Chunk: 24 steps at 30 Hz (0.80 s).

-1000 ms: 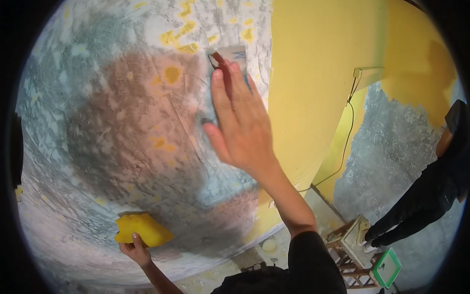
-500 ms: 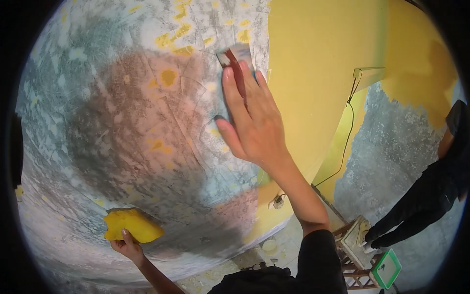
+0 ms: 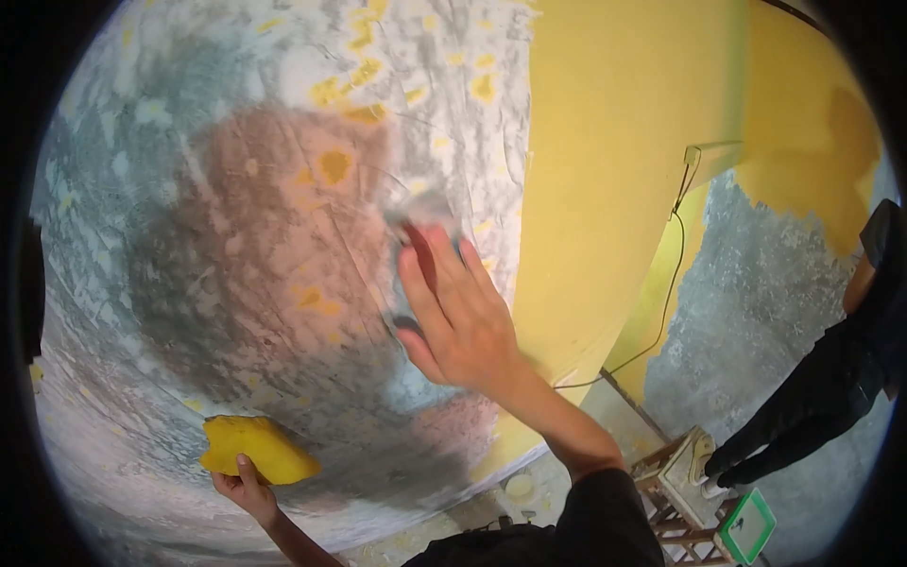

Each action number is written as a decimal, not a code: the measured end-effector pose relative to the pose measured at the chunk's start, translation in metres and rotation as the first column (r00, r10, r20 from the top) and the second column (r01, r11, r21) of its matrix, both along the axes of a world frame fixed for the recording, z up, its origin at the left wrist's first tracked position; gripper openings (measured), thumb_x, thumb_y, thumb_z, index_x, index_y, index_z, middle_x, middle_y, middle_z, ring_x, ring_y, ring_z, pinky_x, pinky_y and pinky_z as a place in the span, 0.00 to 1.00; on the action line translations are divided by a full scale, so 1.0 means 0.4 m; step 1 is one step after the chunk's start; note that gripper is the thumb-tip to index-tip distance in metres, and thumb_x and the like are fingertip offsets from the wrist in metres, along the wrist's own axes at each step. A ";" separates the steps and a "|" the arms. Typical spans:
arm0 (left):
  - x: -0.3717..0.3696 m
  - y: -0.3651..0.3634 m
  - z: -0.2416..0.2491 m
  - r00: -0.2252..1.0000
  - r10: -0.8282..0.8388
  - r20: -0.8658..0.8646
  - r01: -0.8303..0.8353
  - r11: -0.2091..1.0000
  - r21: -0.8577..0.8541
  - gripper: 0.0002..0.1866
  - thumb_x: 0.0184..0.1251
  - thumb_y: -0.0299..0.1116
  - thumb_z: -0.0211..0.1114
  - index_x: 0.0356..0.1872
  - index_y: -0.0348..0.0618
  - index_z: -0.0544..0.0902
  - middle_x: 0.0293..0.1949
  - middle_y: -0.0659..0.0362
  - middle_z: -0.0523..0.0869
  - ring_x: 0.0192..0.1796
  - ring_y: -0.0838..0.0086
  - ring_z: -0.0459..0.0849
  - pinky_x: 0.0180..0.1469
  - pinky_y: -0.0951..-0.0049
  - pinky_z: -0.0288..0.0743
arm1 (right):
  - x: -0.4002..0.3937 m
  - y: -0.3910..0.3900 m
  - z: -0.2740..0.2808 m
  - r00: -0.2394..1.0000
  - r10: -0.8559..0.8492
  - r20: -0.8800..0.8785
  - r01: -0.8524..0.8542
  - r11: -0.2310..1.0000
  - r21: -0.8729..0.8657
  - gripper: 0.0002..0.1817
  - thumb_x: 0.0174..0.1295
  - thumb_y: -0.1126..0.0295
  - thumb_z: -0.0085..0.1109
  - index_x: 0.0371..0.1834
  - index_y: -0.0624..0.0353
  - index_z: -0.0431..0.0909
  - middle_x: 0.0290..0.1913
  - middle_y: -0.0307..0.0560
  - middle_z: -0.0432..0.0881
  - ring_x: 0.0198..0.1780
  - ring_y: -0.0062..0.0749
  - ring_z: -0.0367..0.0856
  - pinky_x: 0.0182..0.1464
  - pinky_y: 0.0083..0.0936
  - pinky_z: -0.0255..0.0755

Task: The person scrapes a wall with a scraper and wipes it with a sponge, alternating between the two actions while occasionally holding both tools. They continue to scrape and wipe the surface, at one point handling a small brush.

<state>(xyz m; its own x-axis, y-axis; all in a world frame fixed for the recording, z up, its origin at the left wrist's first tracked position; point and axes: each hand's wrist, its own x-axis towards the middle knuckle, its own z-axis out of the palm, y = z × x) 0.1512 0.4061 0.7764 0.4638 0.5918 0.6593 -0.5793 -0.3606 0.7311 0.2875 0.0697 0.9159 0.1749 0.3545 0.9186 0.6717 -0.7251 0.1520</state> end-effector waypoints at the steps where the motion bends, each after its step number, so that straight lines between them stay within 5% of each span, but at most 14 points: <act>1: -0.001 0.005 0.000 1.000 0.007 -0.003 -0.007 1.000 0.008 0.16 0.69 0.34 0.64 0.52 0.35 0.74 0.44 0.58 0.81 0.43 0.77 0.78 0.48 0.75 0.71 | 0.011 -0.003 -0.017 0.998 -0.066 0.022 0.066 0.998 0.005 0.32 0.70 0.56 0.41 0.67 0.74 0.64 0.67 0.74 0.64 0.71 0.59 0.62 0.71 0.52 0.53; 4: -0.004 0.013 -0.007 1.000 0.024 -0.009 -0.024 1.000 0.020 0.16 0.69 0.34 0.64 0.51 0.35 0.74 0.43 0.58 0.81 0.43 0.77 0.78 0.48 0.75 0.71 | 0.040 -0.040 0.081 0.991 -0.079 0.108 0.067 0.991 0.115 0.31 0.72 0.58 0.38 0.68 0.75 0.62 0.68 0.73 0.64 0.71 0.61 0.63 0.71 0.52 0.54; 5: -0.003 0.010 -0.007 1.000 0.017 -0.007 -0.017 1.000 0.017 0.16 0.69 0.33 0.63 0.51 0.35 0.74 0.44 0.58 0.81 0.43 0.77 0.78 0.48 0.75 0.71 | 0.043 -0.039 0.107 0.991 -0.069 0.112 0.059 0.993 0.098 0.32 0.69 0.60 0.45 0.70 0.72 0.60 0.69 0.71 0.62 0.71 0.61 0.61 0.70 0.53 0.57; 9: -0.010 0.008 -0.007 0.999 -0.035 0.003 0.035 0.999 0.012 0.15 0.70 0.32 0.62 0.52 0.35 0.73 0.44 0.57 0.81 0.44 0.77 0.78 0.48 0.75 0.71 | -0.010 0.030 0.028 1.000 -0.004 -0.004 0.005 0.993 0.122 0.34 0.65 0.61 0.51 0.69 0.73 0.61 0.68 0.73 0.63 0.70 0.63 0.62 0.70 0.53 0.55; 13: -0.001 0.007 0.000 0.996 -0.066 0.067 0.066 0.998 0.005 0.15 0.71 0.31 0.61 0.52 0.35 0.72 0.45 0.56 0.81 0.44 0.76 0.79 0.47 0.75 0.72 | 0.021 0.026 0.137 0.999 -0.007 0.054 -0.005 0.979 0.206 0.33 0.68 0.61 0.46 0.70 0.76 0.59 0.68 0.75 0.63 0.72 0.66 0.59 0.71 0.55 0.52; 17: 0.009 -0.008 -0.004 0.996 -0.028 0.085 0.034 0.997 -0.066 0.15 0.71 0.30 0.60 0.53 0.34 0.72 0.45 0.55 0.81 0.44 0.74 0.80 0.49 0.73 0.73 | -0.006 0.066 0.024 1.000 -0.012 0.006 0.011 0.983 0.184 0.34 0.67 0.61 0.47 0.70 0.76 0.58 0.69 0.74 0.61 0.71 0.68 0.58 0.71 0.56 0.52; 20: 0.003 0.021 -0.029 0.990 -0.103 0.098 0.105 0.994 -0.008 0.16 0.71 0.30 0.60 0.55 0.34 0.71 0.46 0.55 0.81 0.45 0.73 0.80 0.50 0.72 0.74 | 0.033 0.019 0.129 0.992 -0.099 0.074 0.085 0.980 0.179 0.33 0.70 0.59 0.43 0.69 0.78 0.58 0.68 0.79 0.60 0.72 0.68 0.57 0.71 0.56 0.51; 24: 0.001 0.004 -0.020 0.993 -0.047 0.113 0.054 0.996 -0.064 0.16 0.71 0.30 0.60 0.55 0.34 0.71 0.47 0.55 0.80 0.46 0.73 0.80 0.50 0.72 0.74 | 0.018 0.058 0.007 0.998 -0.038 0.040 0.032 0.989 0.147 0.32 0.72 0.57 0.37 0.70 0.76 0.59 0.70 0.74 0.59 0.72 0.65 0.58 0.72 0.52 0.50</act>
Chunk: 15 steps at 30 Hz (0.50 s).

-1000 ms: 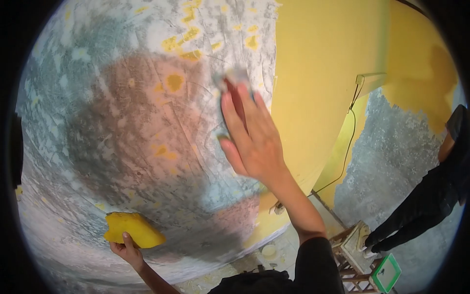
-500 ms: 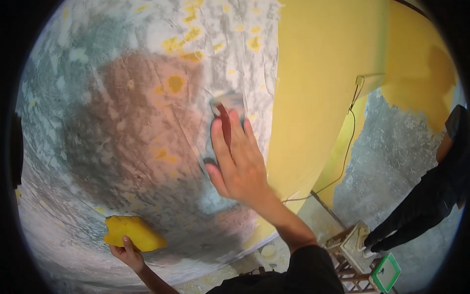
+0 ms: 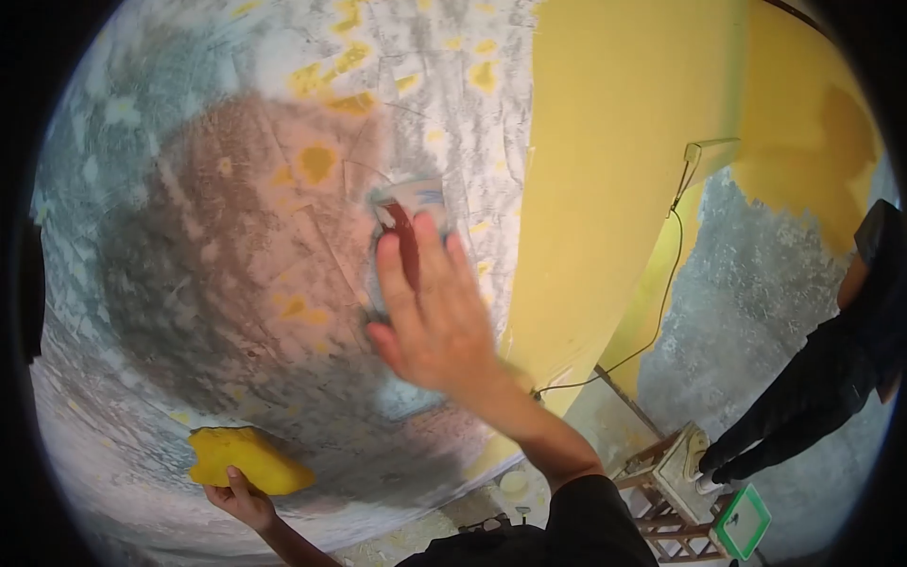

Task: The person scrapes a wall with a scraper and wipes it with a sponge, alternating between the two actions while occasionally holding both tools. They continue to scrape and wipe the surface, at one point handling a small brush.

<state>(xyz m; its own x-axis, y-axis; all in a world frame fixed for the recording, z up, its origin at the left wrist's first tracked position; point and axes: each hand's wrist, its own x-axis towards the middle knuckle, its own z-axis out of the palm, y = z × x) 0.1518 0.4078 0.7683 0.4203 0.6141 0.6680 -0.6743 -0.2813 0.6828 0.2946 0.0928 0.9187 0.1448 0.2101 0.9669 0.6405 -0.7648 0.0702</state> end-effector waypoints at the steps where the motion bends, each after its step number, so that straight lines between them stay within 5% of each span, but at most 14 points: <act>1: 0.002 0.012 -0.007 1.000 -0.012 0.000 0.012 1.000 0.016 0.16 0.71 0.30 0.60 0.55 0.34 0.71 0.47 0.55 0.80 0.47 0.73 0.79 0.51 0.72 0.73 | 0.022 -0.025 0.035 0.999 -0.033 0.040 0.034 0.999 -0.021 0.33 0.72 0.56 0.37 0.70 0.76 0.58 0.71 0.76 0.56 0.73 0.65 0.56 0.72 0.54 0.49; 5: -0.002 0.008 -0.002 0.999 -0.033 -0.009 0.032 0.999 -0.014 0.16 0.70 0.29 0.60 0.55 0.34 0.71 0.48 0.55 0.80 0.47 0.74 0.79 0.51 0.72 0.73 | -0.015 0.012 0.020 0.999 0.035 -0.003 -0.035 0.999 0.006 0.33 0.73 0.58 0.35 0.70 0.77 0.57 0.72 0.74 0.55 0.73 0.63 0.57 0.71 0.53 0.51; 8: -0.001 0.019 -0.013 1.000 0.002 -0.011 -0.001 0.999 0.051 0.16 0.70 0.29 0.61 0.55 0.35 0.72 0.48 0.55 0.80 0.47 0.74 0.79 0.51 0.72 0.73 | 0.016 -0.046 0.084 0.995 -0.090 0.046 0.093 0.993 -0.068 0.36 0.62 0.61 0.54 0.68 0.76 0.60 0.68 0.77 0.60 0.73 0.67 0.56 0.70 0.57 0.54; 15: 0.001 0.017 -0.011 1.000 -0.014 -0.002 0.014 1.000 0.018 0.15 0.69 0.29 0.62 0.53 0.35 0.72 0.44 0.57 0.80 0.43 0.76 0.78 0.47 0.75 0.72 | -0.029 -0.045 -0.016 0.996 0.042 -0.079 -0.049 0.995 -0.082 0.32 0.66 0.61 0.50 0.69 0.72 0.63 0.67 0.72 0.64 0.72 0.61 0.61 0.70 0.53 0.56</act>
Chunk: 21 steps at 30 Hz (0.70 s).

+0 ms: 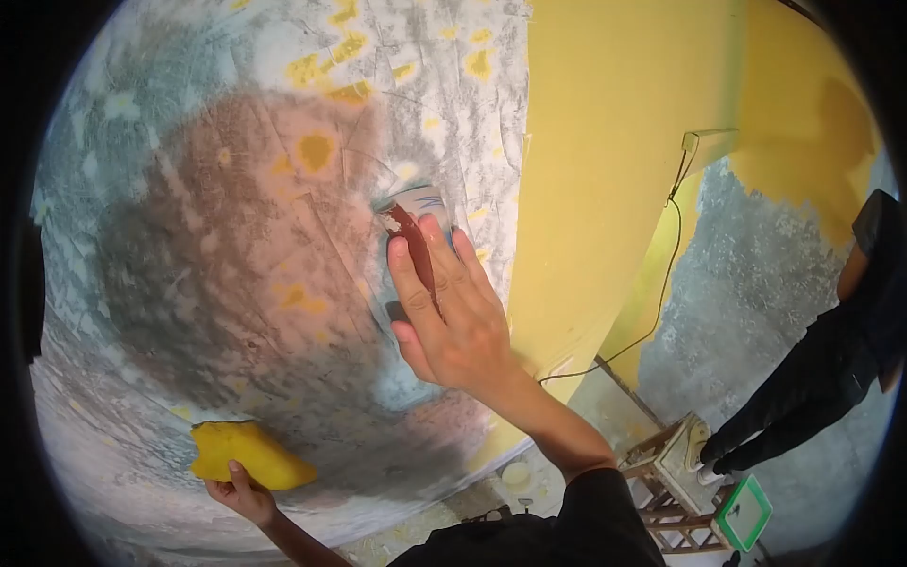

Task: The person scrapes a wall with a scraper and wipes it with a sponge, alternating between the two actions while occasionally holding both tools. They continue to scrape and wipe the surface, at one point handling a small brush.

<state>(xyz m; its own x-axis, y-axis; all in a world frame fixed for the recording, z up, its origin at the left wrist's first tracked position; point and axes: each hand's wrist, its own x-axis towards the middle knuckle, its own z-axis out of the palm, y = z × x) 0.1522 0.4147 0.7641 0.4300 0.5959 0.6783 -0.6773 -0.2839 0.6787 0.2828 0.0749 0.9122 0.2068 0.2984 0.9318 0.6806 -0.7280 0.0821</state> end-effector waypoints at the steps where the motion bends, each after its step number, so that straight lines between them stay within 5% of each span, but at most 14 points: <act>1: -0.004 0.003 0.003 1.000 -0.006 -0.024 0.006 1.000 0.000 0.15 0.69 0.29 0.62 0.53 0.35 0.72 0.44 0.57 0.80 0.43 0.76 0.78 0.47 0.75 0.71 | 0.005 -0.010 0.010 1.000 0.015 0.016 -0.014 0.999 -0.029 0.31 0.66 0.62 0.50 0.69 0.72 0.64 0.66 0.73 0.64 0.71 0.61 0.62 0.70 0.53 0.56; 5: 0.002 -0.010 0.019 1.000 0.002 -0.028 -0.003 0.999 -0.034 0.15 0.69 0.30 0.62 0.51 0.36 0.72 0.43 0.58 0.80 0.42 0.77 0.78 0.47 0.75 0.71 | 0.030 -0.008 0.074 0.992 -0.056 0.110 0.045 0.994 0.097 0.31 0.66 0.63 0.48 0.68 0.72 0.64 0.68 0.72 0.63 0.70 0.62 0.63 0.70 0.52 0.57; 10: -0.002 0.000 0.006 0.998 -0.050 -0.033 0.050 0.999 -0.007 0.15 0.69 0.30 0.63 0.51 0.36 0.72 0.43 0.57 0.80 0.42 0.77 0.78 0.47 0.75 0.71 | -0.017 0.049 0.033 0.997 -0.083 -0.007 0.083 0.996 0.041 0.32 0.66 0.62 0.49 0.69 0.73 0.62 0.68 0.74 0.61 0.71 0.63 0.60 0.69 0.53 0.57; 14: -0.010 0.007 0.007 0.998 -0.051 -0.047 0.049 0.998 -0.033 0.15 0.69 0.31 0.62 0.51 0.36 0.73 0.44 0.57 0.81 0.43 0.76 0.79 0.48 0.75 0.71 | 0.031 0.005 0.120 0.992 -0.081 0.099 0.076 0.996 0.050 0.33 0.65 0.61 0.51 0.68 0.74 0.62 0.69 0.72 0.62 0.72 0.61 0.59 0.70 0.54 0.55; 17: -0.011 -0.017 0.017 0.999 -0.046 -0.028 0.044 0.995 -0.084 0.14 0.69 0.31 0.62 0.51 0.36 0.73 0.44 0.57 0.81 0.43 0.76 0.79 0.48 0.75 0.71 | 0.010 0.051 0.046 0.998 -0.040 0.054 0.033 0.993 0.115 0.31 0.72 0.58 0.37 0.68 0.75 0.62 0.69 0.70 0.62 0.71 0.64 0.60 0.70 0.54 0.53; 21: -0.017 0.016 0.009 0.993 -0.112 -0.029 0.111 0.993 -0.032 0.15 0.69 0.30 0.62 0.52 0.36 0.73 0.44 0.57 0.81 0.45 0.76 0.78 0.49 0.75 0.72 | 0.061 -0.021 0.097 0.978 -0.152 0.143 0.140 0.986 0.089 0.30 0.72 0.60 0.38 0.69 0.73 0.62 0.71 0.69 0.60 0.72 0.60 0.61 0.71 0.48 0.55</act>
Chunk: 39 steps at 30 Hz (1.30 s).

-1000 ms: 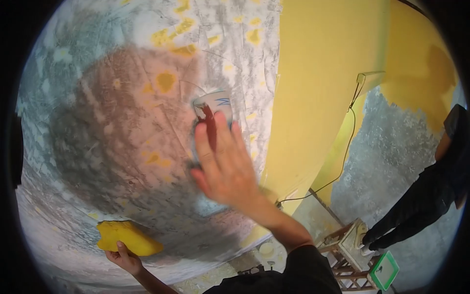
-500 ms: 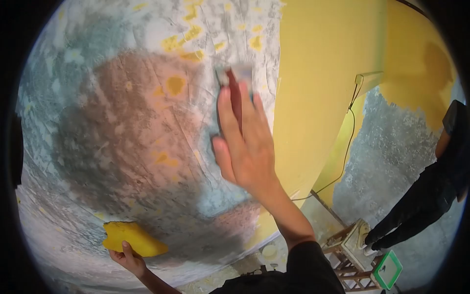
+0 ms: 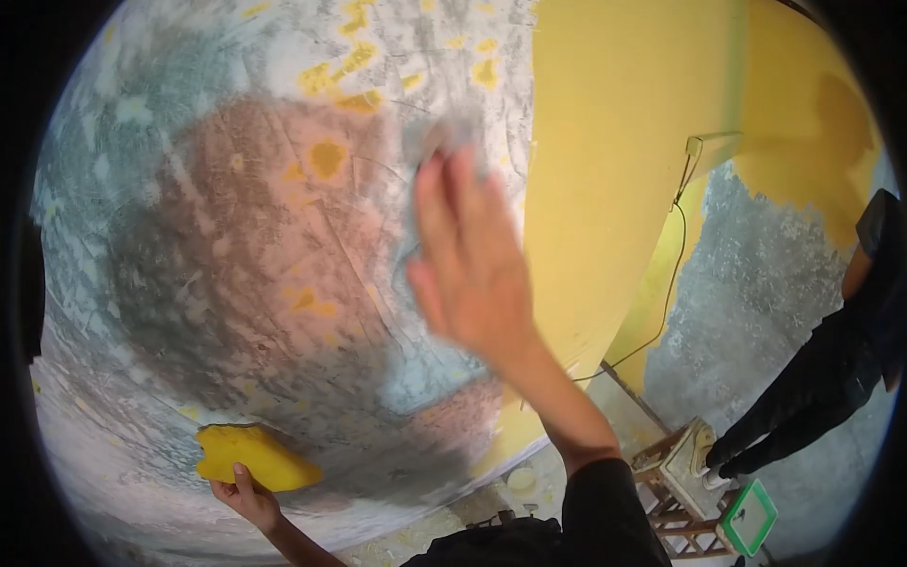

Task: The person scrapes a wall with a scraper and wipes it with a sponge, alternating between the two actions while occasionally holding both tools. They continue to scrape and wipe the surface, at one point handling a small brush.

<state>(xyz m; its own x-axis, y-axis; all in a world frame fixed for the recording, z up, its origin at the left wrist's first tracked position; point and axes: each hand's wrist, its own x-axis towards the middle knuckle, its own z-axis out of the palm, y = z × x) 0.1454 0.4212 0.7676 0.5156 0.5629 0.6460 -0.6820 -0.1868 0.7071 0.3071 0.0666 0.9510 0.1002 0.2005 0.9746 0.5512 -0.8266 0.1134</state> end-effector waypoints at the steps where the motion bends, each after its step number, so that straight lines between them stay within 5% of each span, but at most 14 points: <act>1: 0.004 -0.002 0.000 1.000 -0.005 -0.008 0.005 1.000 -0.018 0.15 0.69 0.30 0.62 0.53 0.36 0.72 0.45 0.57 0.81 0.46 0.76 0.78 0.50 0.74 0.72 | -0.001 -0.024 0.055 0.999 -0.018 -0.035 0.019 0.999 0.037 0.34 0.65 0.62 0.50 0.71 0.70 0.59 0.71 0.71 0.58 0.70 0.62 0.61 0.71 0.52 0.55; 4: 0.004 -0.006 -0.003 1.000 -0.005 -0.014 0.004 0.999 -0.054 0.16 0.69 0.30 0.62 0.53 0.36 0.72 0.45 0.57 0.80 0.47 0.75 0.79 0.53 0.73 0.72 | -0.016 0.019 0.021 1.000 0.002 0.003 -0.002 0.998 0.057 0.33 0.65 0.63 0.49 0.71 0.70 0.60 0.71 0.71 0.59 0.71 0.61 0.61 0.71 0.51 0.55; 6: 0.002 -0.007 -0.005 1.000 -0.001 -0.006 0.001 0.999 -0.038 0.16 0.70 0.31 0.62 0.54 0.37 0.71 0.45 0.57 0.80 0.47 0.75 0.79 0.54 0.73 0.72 | -0.066 0.027 -0.056 0.979 0.131 -0.153 -0.145 0.986 -0.087 0.31 0.65 0.63 0.50 0.69 0.68 0.63 0.69 0.70 0.63 0.72 0.57 0.61 0.72 0.51 0.55; 8: 0.005 -0.021 0.009 1.000 0.006 -0.002 -0.006 0.997 -0.075 0.16 0.70 0.31 0.62 0.53 0.37 0.72 0.45 0.57 0.80 0.47 0.75 0.79 0.53 0.73 0.72 | -0.025 -0.030 -0.045 0.996 0.062 -0.064 -0.073 0.979 -0.188 0.31 0.65 0.63 0.50 0.70 0.68 0.63 0.68 0.69 0.64 0.72 0.56 0.62 0.72 0.51 0.54; 11: 0.012 -0.039 0.032 1.000 0.029 -0.008 -0.029 0.994 -0.104 0.16 0.70 0.32 0.63 0.52 0.37 0.72 0.45 0.57 0.80 0.46 0.76 0.78 0.52 0.74 0.72 | 0.010 -0.047 0.060 0.999 0.036 0.034 -0.034 0.998 -0.043 0.31 0.65 0.64 0.50 0.70 0.67 0.62 0.69 0.70 0.62 0.71 0.58 0.61 0.72 0.51 0.54; 14: 0.003 -0.042 0.027 0.999 0.034 -0.015 -0.035 0.998 -0.050 0.15 0.70 0.32 0.63 0.52 0.36 0.73 0.45 0.57 0.80 0.46 0.76 0.78 0.50 0.75 0.72 | -0.055 0.025 -0.007 0.982 0.171 -0.078 -0.169 0.985 0.030 0.32 0.64 0.66 0.51 0.71 0.68 0.60 0.68 0.70 0.62 0.70 0.60 0.62 0.71 0.52 0.55; 19: 0.009 -0.011 -0.003 0.998 0.066 0.013 -0.066 0.998 0.008 0.14 0.70 0.31 0.62 0.50 0.35 0.73 0.44 0.57 0.81 0.44 0.76 0.79 0.48 0.75 0.73 | -0.015 0.002 0.092 0.998 0.013 0.055 -0.015 1.000 0.027 0.31 0.67 0.62 0.48 0.69 0.70 0.62 0.67 0.69 0.65 0.71 0.57 0.62 0.71 0.50 0.55; 22: 0.012 -0.005 -0.011 0.992 0.108 0.061 -0.109 0.994 0.016 0.13 0.70 0.30 0.61 0.50 0.35 0.73 0.44 0.57 0.81 0.43 0.75 0.79 0.47 0.75 0.73 | -0.022 -0.014 0.012 0.999 0.036 0.001 -0.036 0.999 -0.010 0.29 0.65 0.65 0.51 0.67 0.69 0.66 0.65 0.70 0.68 0.68 0.60 0.65 0.70 0.50 0.58; 29: 0.008 -0.010 -0.018 0.993 0.106 0.060 -0.103 0.993 -0.057 0.15 0.70 0.30 0.60 0.53 0.34 0.73 0.46 0.55 0.81 0.45 0.72 0.80 0.51 0.71 0.74 | 0.016 -0.051 0.099 0.994 0.007 0.109 -0.001 0.999 -0.051 0.25 0.68 0.65 0.46 0.65 0.69 0.70 0.66 0.70 0.67 0.66 0.60 0.68 0.68 0.51 0.60; 32: -0.001 0.086 -0.082 0.995 0.096 0.010 -0.096 0.995 -0.007 0.17 0.70 0.29 0.61 0.55 0.34 0.72 0.48 0.54 0.80 0.47 0.71 0.80 0.52 0.70 0.74 | 0.014 -0.013 0.079 0.996 -0.038 0.078 0.028 0.992 0.125 0.25 0.69 0.64 0.45 0.64 0.69 0.71 0.66 0.68 0.67 0.67 0.62 0.67 0.68 0.51 0.61; 35: -0.019 0.093 -0.073 0.995 0.085 -0.048 -0.086 0.996 -0.018 0.19 0.69 0.30 0.62 0.56 0.34 0.69 0.48 0.54 0.79 0.47 0.70 0.80 0.53 0.69 0.74 | 0.011 -0.018 0.032 0.996 0.026 0.086 -0.021 0.998 -0.056 0.27 0.72 0.58 0.42 0.66 0.67 0.69 0.67 0.67 0.67 0.67 0.61 0.68 0.69 0.51 0.61; 39: -0.010 0.105 -0.095 0.994 0.099 -0.038 -0.100 0.995 -0.028 0.19 0.68 0.30 0.63 0.55 0.35 0.69 0.47 0.55 0.79 0.47 0.71 0.79 0.53 0.68 0.74 | 0.027 -0.055 0.056 0.995 -0.025 0.094 0.026 1.000 -0.013 0.28 0.73 0.55 0.39 0.68 0.64 0.69 0.68 0.64 0.67 0.67 0.56 0.69 0.68 0.48 0.63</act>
<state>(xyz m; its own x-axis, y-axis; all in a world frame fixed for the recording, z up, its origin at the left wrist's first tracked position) 0.1416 0.4633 0.7295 0.4789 0.6314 0.6099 -0.6352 -0.2304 0.7372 0.3178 0.0447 0.9735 0.0137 0.2125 0.9771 0.5161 -0.8384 0.1751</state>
